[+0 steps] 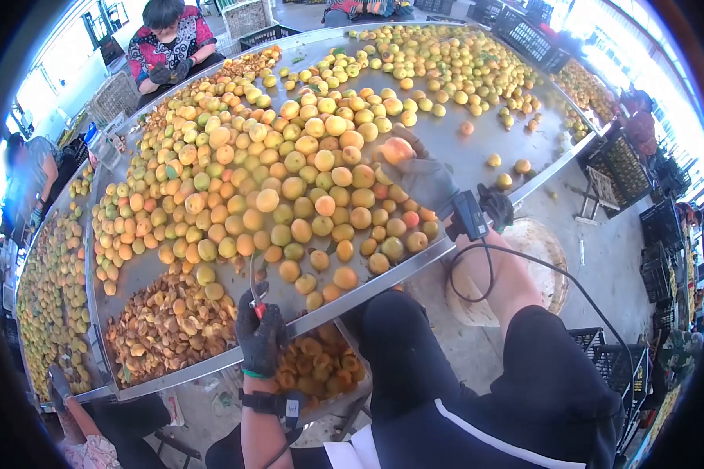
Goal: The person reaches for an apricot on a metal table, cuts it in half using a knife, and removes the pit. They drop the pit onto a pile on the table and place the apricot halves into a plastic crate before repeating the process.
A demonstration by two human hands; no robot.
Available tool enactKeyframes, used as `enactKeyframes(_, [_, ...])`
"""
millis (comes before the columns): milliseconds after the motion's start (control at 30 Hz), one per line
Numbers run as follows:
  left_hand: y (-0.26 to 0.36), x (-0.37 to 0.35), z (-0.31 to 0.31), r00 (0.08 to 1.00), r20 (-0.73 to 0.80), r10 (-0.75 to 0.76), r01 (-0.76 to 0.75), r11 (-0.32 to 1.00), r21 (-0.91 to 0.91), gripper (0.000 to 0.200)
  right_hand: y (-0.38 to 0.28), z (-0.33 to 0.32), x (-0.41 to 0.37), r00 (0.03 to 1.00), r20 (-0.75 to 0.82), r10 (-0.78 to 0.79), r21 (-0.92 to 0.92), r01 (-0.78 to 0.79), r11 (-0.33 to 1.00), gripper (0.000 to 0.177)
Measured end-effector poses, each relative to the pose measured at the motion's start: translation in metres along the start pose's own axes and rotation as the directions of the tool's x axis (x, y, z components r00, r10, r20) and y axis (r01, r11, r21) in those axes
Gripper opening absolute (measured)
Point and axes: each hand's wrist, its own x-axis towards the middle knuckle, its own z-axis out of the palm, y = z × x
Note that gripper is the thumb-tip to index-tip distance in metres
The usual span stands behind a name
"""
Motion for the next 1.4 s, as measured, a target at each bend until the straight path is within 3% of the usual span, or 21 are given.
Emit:
enactKeyframes(133, [0.001,0.0,0.001,0.999,0.026,0.027,-0.028,0.999,0.027,0.036,0.009,0.01,-0.029,0.998,-0.035,0.058,-0.029,-0.059,0.998,0.031])
enactKeyframes(200, [0.0,0.0,0.001,0.999,0.037,0.019,-0.018,0.999,-0.03,0.036,0.017,0.003,-0.038,0.971,-0.015,0.24,0.274,-0.227,0.935,0.024])
enactKeyframes(233, [-0.001,0.001,-0.001,0.998,0.061,0.015,-0.012,0.998,-0.055,0.036,0.015,-0.002,-0.044,0.939,0.099,0.328,0.339,-0.342,0.876,0.032])
enactKeyframes(267, [-0.003,0.003,-0.002,0.998,0.064,0.012,-0.009,0.999,-0.052,0.036,0.017,0.013,-0.053,0.941,0.095,0.326,0.343,-0.338,0.876,0.032])
enactKeyframes(333, [-0.005,0.004,0.0,1.0,0.005,0.012,-0.011,0.995,-0.102,0.038,0.021,0.039,-0.067,0.949,-0.247,0.196,0.21,-0.145,0.967,0.036])
enactKeyframes(367, [-0.002,0.002,0.003,0.999,0.001,0.041,-0.04,0.996,-0.082,0.031,0.018,0.04,-0.074,0.983,-0.09,0.16,0.235,-0.135,0.963,0.031])
enactKeyframes(467, [-0.001,0.005,0.001,0.999,0.008,0.032,-0.031,0.998,-0.051,0.024,0.013,0.067,-0.099,0.994,-0.074,0.079,0.14,-0.068,0.988,0.032])
enactKeyframes(533, [0.004,0.002,0.004,1.0,-0.008,0.025,-0.025,0.999,-0.042,0.019,0.01,0.064,-0.11,0.997,0.024,0.074,0.138,-0.076,0.987,0.043])
enactKeyframes(600, [0.005,-0.003,0.005,0.999,-0.029,-0.014,0.013,0.999,-0.051,0.02,0.01,0.06,-0.12,0.999,0.024,-0.033,-0.253,0.038,0.967,0.052])
enactKeyframes(733, [0.018,-0.037,0.018,0.998,0.041,-0.048,0.052,0.993,-0.103,0.027,0.011,0.039,-0.13,0.992,0.085,-0.088,-0.456,0.117,0.882,0.061])
enactKeyframes(833, [0.039,-0.065,0.033,0.97,0.226,-0.088,0.124,0.981,-0.152,0.052,0.012,0.055,-0.144,0.991,0.065,-0.121,-0.339,0.135,0.931,0.057])
enactKeyframes(900, [0.05,-0.08,0.05,0.965,0.252,-0.07,0.11,0.983,-0.147,0.055,0.004,0.079,-0.16,0.996,-0.036,0.087,0.019,-0.086,0.996,0.052])
enactKeyframes(1000, [0.051,-0.087,0.069,0.932,0.36,-0.044,0.093,0.988,-0.12,0.054,0.007,0.082,-0.182,0.989,0.0,0.147,0.207,-0.144,0.968,0.048])
enactKeyframes(1067, [0.036,-0.082,0.086,0.9,0.361,0.243,-0.354,0.892,0.282,0.043,0.007,0.075,-0.198,0.986,0.016,0.163,0.237,-0.162,0.958,0.047])
enactKeyframes(1100, [0.035,-0.079,0.093,0.785,0.413,0.462,-0.616,0.658,0.433,0.036,0.007,0.074,-0.208,0.992,0.041,0.117,0.181,-0.122,0.976,0.05])
enactKeyframes(1133, [0.033,-0.08,0.1,0.783,0.426,0.453,-0.616,0.662,0.428,0.036,0.007,0.073,-0.218,0.995,0.065,0.071,0.124,-0.078,0.989,0.053])
enactKeyframes(1167, [0.038,-0.086,0.109,0.743,0.443,0.501,-0.669,0.564,0.484,0.037,0.008,0.076,-0.228,0.999,-0.004,-0.043,-0.015,0.043,0.999,0.059])
enactKeyframes(1200, [0.042,-0.092,0.118,0.698,0.466,0.543,-0.712,0.456,0.534,0.038,0.007,0.076,-0.236,0.998,-0.022,-0.052,-0.012,0.052,0.999,0.059])
enactKeyframes(1267, [0.046,-0.1,0.134,0.676,0.529,0.513,-0.735,0.415,0.536,0.037,0.001,0.073,-0.247,0.958,-0.095,-0.269,-0.137,0.255,0.957,0.063])
enactKeyframes(1333, [0.042,-0.104,0.148,0.655,0.585,0.479,-0.755,0.373,0.54,0.036,-0.008,0.069,-0.258,0.943,-0.163,-0.292,-0.181,0.262,0.948,0.057])
enactKeyframes(1400, [0.035,-0.106,0.159,0.565,0.661,0.493,-0.825,0.35,0.443,0.036,-0.023,0.076,-0.27,0.967,-0.205,-0.154,-0.144,0.126,0.982,0.05])
